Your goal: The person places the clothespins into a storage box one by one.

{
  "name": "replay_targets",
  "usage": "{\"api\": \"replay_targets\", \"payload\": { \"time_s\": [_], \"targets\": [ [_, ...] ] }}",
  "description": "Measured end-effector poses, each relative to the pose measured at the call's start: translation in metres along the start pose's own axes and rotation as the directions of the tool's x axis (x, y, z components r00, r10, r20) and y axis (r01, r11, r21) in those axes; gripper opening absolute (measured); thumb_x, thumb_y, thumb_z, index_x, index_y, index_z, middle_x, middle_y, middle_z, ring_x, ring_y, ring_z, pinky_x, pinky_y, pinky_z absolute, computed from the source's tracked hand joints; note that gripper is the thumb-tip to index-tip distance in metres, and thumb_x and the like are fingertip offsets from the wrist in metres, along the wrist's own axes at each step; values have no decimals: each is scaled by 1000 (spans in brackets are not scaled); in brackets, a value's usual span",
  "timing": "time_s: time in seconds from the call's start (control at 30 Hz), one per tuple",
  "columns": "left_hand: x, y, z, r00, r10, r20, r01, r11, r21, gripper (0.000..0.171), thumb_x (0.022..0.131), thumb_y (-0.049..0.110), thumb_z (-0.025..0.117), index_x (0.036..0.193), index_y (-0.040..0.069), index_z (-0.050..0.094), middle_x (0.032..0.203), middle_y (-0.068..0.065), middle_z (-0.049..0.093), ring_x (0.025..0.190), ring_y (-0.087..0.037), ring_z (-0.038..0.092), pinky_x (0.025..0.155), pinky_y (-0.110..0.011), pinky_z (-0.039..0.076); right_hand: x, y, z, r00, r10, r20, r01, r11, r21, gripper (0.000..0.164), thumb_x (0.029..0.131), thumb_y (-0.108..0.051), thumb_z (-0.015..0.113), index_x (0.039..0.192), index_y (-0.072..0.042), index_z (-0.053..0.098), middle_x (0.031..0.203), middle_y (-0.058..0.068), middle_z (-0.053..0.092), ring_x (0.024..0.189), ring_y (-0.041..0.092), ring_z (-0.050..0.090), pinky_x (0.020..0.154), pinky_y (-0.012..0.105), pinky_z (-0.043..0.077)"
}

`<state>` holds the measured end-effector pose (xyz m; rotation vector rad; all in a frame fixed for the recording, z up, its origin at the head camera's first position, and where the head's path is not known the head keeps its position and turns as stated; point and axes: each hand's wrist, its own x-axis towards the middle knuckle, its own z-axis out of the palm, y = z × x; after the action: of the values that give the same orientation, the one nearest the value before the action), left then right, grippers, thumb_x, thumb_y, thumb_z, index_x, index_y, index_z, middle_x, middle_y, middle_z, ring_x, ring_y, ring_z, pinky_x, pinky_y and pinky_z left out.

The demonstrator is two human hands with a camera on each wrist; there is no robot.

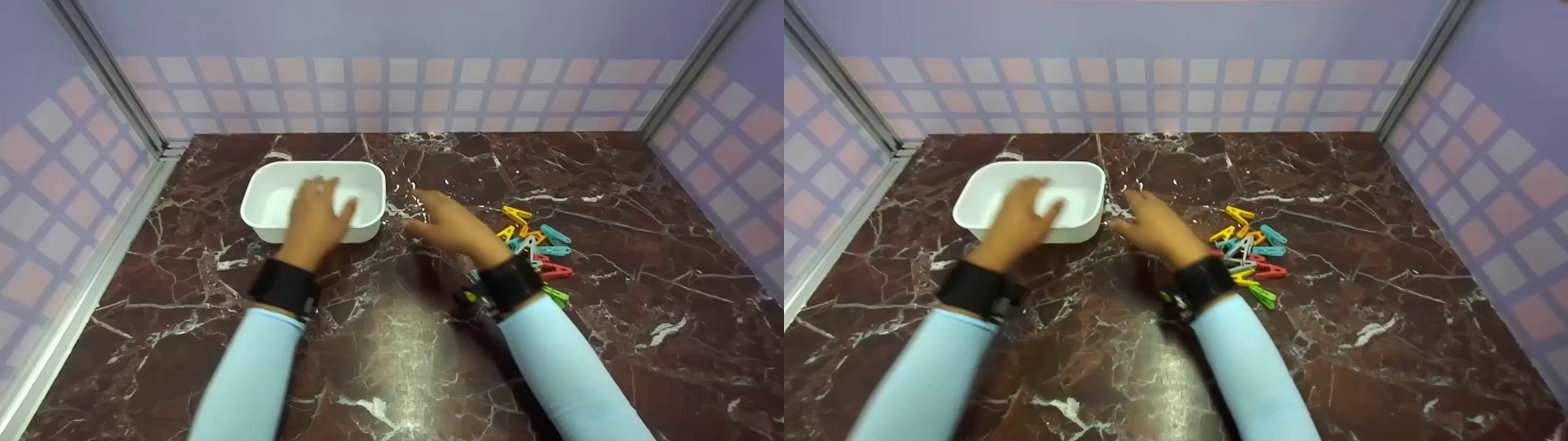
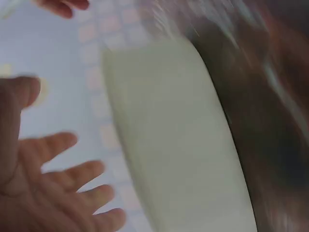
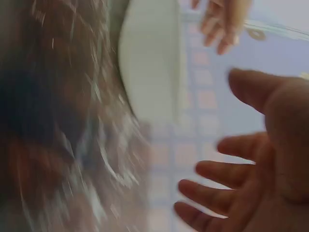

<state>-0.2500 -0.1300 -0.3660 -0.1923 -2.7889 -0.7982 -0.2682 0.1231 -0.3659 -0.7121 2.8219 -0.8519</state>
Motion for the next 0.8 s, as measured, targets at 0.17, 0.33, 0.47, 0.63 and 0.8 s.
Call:
{"api": "replay_targets", "payload": {
  "time_s": [0.17,0.33,0.47,0.63,0.8],
  "targets": [
    [26,-42,-34,984,-38,-171,46,998,38,40,95,19,58,127,-5,61,133,-27,49,124,-44,44,101,-55,39,45,-15,22,993,12,-115,3,992,127,67,94,-33,64,148,-1,40,139,18,53,127,30,51,108,41,37],
    [48,-71,-70,981,-167,-100,179,976,127,42,96,13,50,130,-11,55,128,-35,48,117,-54,45,99,-61,37,79,-23,29,977,33,-212,-6,992,129,49,95,-25,63,134,1,53,128,18,58,121,29,54,106,39,39],
    [50,-78,-84,964,-259,57,241,945,220,43,94,9,46,126,-19,51,126,-43,45,115,-61,42,100,-64,34,91,-21,32,973,100,-210,-57,977,204,35,95,-19,60,122,3,59,110,14,61,103,24,57,92,33,46],
    [45,-85,-74,965,-248,83,214,931,295,35,87,0,48,112,-22,60,112,-42,57,108,-57,52,96,-60,42,90,-16,35,971,189,-149,-108,896,431,21,94,-6,58,110,6,58,85,8,53,74,18,51,62,26,43],
    [42,-87,-63,963,-265,43,244,930,275,33,88,-1,47,109,-21,63,105,-38,62,100,-52,61,86,-59,49,86,-13,40,962,217,-167,-128,896,425,24,90,-1,55,112,8,56,88,7,51,80,19,51,65,26,43]
  ]
}}
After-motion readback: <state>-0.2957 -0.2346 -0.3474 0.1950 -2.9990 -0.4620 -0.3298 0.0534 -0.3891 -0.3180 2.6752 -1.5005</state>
